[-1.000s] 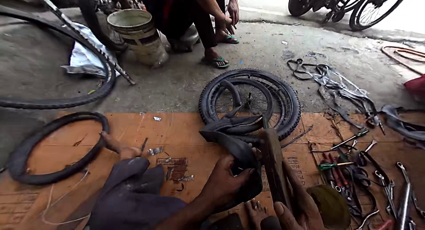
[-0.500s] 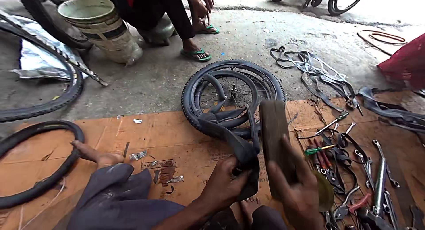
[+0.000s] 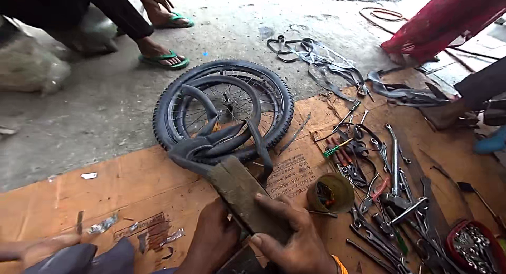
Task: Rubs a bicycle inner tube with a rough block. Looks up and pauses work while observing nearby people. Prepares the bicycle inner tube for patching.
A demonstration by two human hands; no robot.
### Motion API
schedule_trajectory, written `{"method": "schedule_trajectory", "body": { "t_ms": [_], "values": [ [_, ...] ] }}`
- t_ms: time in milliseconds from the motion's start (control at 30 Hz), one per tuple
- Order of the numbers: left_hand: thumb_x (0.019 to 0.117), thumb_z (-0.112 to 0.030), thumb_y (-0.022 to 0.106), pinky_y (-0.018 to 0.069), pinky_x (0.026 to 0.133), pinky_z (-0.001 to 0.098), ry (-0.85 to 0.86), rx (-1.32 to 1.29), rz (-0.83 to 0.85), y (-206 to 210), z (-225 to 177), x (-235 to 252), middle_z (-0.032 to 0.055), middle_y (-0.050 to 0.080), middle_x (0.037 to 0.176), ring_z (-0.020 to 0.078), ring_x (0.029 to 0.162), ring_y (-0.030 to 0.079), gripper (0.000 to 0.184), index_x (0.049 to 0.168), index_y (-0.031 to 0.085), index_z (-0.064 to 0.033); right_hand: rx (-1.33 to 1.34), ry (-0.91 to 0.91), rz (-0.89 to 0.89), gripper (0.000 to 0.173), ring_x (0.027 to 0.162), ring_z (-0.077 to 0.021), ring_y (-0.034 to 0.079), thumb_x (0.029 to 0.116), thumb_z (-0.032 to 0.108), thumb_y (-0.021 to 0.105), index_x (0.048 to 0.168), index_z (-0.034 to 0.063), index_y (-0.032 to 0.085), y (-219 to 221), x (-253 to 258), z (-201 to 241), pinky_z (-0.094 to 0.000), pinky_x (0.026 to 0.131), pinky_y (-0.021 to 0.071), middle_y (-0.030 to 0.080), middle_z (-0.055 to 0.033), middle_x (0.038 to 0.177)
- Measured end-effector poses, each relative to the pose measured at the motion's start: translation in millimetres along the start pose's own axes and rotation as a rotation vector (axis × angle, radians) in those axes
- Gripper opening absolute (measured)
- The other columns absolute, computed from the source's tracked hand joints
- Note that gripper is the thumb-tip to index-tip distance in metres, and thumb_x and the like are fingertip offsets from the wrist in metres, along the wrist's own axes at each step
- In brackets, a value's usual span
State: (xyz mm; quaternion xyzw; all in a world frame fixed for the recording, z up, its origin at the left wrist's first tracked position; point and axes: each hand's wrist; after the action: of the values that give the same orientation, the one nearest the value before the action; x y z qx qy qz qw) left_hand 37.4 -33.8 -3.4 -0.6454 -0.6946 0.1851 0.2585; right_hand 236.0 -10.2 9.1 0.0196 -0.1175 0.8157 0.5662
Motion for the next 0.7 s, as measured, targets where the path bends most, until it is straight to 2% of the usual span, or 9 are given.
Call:
{"method": "schedule_trajectory", "body": {
  "t_ms": [33, 100, 167, 200, 300, 400, 533, 633, 700],
  "values": [
    [0.0938, -0.026, 0.058, 0.061, 0.071, 0.0352, 0.069, 0.077, -0.001, 3.1, -0.6, -0.5, 0.0007, 0.071, 0.085, 0.0096, 0.08, 0.07, 0.022, 0.095, 0.072, -0.009, 0.023, 0.003, -0.016, 0.055, 0.101, -0.0165, 0.066, 0.0876, 0.036, 0.079, 0.138, 0.015, 0.067, -0.5, 3.0, -4.0, -0.038, 0.088, 0.0592, 0.07, -0.0087, 0.114],
    [0.0943, -0.019, 0.054, 0.0601, 0.068, 0.0342, 0.233, 0.204, 0.005, 15.5, -5.2, -3.5, 0.0038, 0.07, 0.083, 0.0146, 0.078, 0.07, 0.021, 0.089, 0.071, -0.0095, 0.041, 0.058, -0.117, 0.054, 0.101, -0.0148, 0.069, 0.0887, 0.034, 0.079, 0.138, 0.0178, 0.066, -2.1, 18.9, -4.2, -0.0391, 0.087, 0.0614, 0.071, -0.0036, 0.116],
    [0.0945, -0.016, 0.054, 0.0603, 0.069, 0.0356, 0.305, 0.233, 0.036, 19.5, -11.7, -3.2, 0.0054, 0.071, 0.085, 0.0176, 0.081, 0.071, 0.019, 0.091, 0.071, -0.0097, 0.104, 0.093, -0.197, 0.057, 0.107, -0.0146, 0.07, 0.0901, 0.028, 0.078, 0.144, 0.0198, 0.061, -5.1, 41.5, 1.8, -0.0402, 0.087, 0.0626, 0.068, -0.0011, 0.13],
    [0.0939, -0.016, 0.055, 0.0604, 0.07, 0.0354, 0.292, 0.203, 0.048, 19.0, -12.9, -2.3, 0.0053, 0.071, 0.085, 0.0168, 0.081, 0.071, 0.018, 0.091, 0.072, -0.0093, 0.149, 0.092, -0.223, 0.06, 0.109, -0.0157, 0.069, 0.0916, 0.026, 0.077, 0.148, 0.0203, 0.057, -5.7, 49.5, 4.3, -0.0406, 0.088, 0.0625, 0.065, -0.001, 0.136],
    [0.0958, -0.016, 0.061, 0.0624, 0.079, 0.03, 0.138, -0.076, 0.045, 10.9, -10.7, 5.4, 0.0021, 0.073, 0.094, 0.009, 0.087, 0.072, 0.015, 0.1, 0.072, -0.006, 0.326, 0.112, -0.257, 0.064, 0.104, -0.0222, 0.07, 0.0928, 0.024, 0.076, 0.152, 0.0211, 0.052, -5.6, 53.0, 6.5, -0.0418, 0.08, 0.0637, 0.062, -0.0053, 0.139],
    [0.0971, -0.015, 0.068, 0.0653, 0.082, 0.0327, -0.053, -0.379, 0.014, -1.3, -9.1, 9.2, 0.0032, 0.074, 0.101, 0.0143, 0.09, 0.074, 0.022, 0.115, 0.066, -0.0026, 0.362, 0.156, -0.238, 0.061, 0.109, -0.0244, 0.07, 0.0902, 0.03, 0.078, 0.147, 0.0214, 0.059, -6.5, 31.2, -4.7, -0.0397, 0.086, 0.0633, 0.064, -0.0074, 0.138],
    [0.0959, -0.011, 0.07, 0.0644, 0.086, 0.0349, -0.161, -0.48, 0.005, -7.6, -0.7, 7.2, 0.0068, 0.075, 0.105, 0.0189, 0.094, 0.074, 0.031, 0.125, 0.062, -0.0005, 0.268, 0.116, -0.148, 0.061, 0.112, -0.0234, 0.07, 0.0909, 0.037, 0.078, 0.145, 0.0166, 0.06, -14.3, 9.0, -10.8, -0.0375, 0.091, 0.062, 0.066, -0.0085, 0.135],
    [0.0968, -0.01, 0.066, 0.0641, 0.083, 0.033, -0.127, -0.402, 0.009, -7.4, -0.8, 6.1, 0.0056, 0.074, 0.099, 0.015, 0.09, 0.074, 0.02, 0.114, 0.065, -0.0004, 0.123, -0.007, 0.007, 0.062, 0.115, -0.0205, 0.067, 0.09, 0.043, 0.078, 0.142, 0.0133, 0.062, -22.0, -4.1, -9.8, -0.0397, 0.098, 0.0589, 0.067, -0.0084, 0.131],
    [0.0937, -0.012, 0.064, 0.0634, 0.079, 0.032, 0.0, -0.205, 0.02, 0.4, -1.9, 3.9, 0.0043, 0.074, 0.092, 0.0104, 0.085, 0.073, 0.015, 0.103, 0.069, -0.0009, 0.087, -0.051, 0.045, 0.059, 0.11, -0.0181, 0.067, 0.0888, 0.041, 0.079, 0.14, 0.0143, 0.065, -16.6, -0.6, -12.6, -0.0382, 0.095, 0.059, 0.069, -0.0083, 0.123]
  ]
}}
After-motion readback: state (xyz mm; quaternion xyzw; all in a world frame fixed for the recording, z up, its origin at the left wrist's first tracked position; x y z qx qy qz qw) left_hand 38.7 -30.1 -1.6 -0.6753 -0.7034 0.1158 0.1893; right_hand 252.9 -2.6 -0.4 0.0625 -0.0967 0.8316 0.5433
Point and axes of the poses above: each hand's wrist, its own x-axis towards the middle knuckle, its own y-axis out of the palm, z = x × y
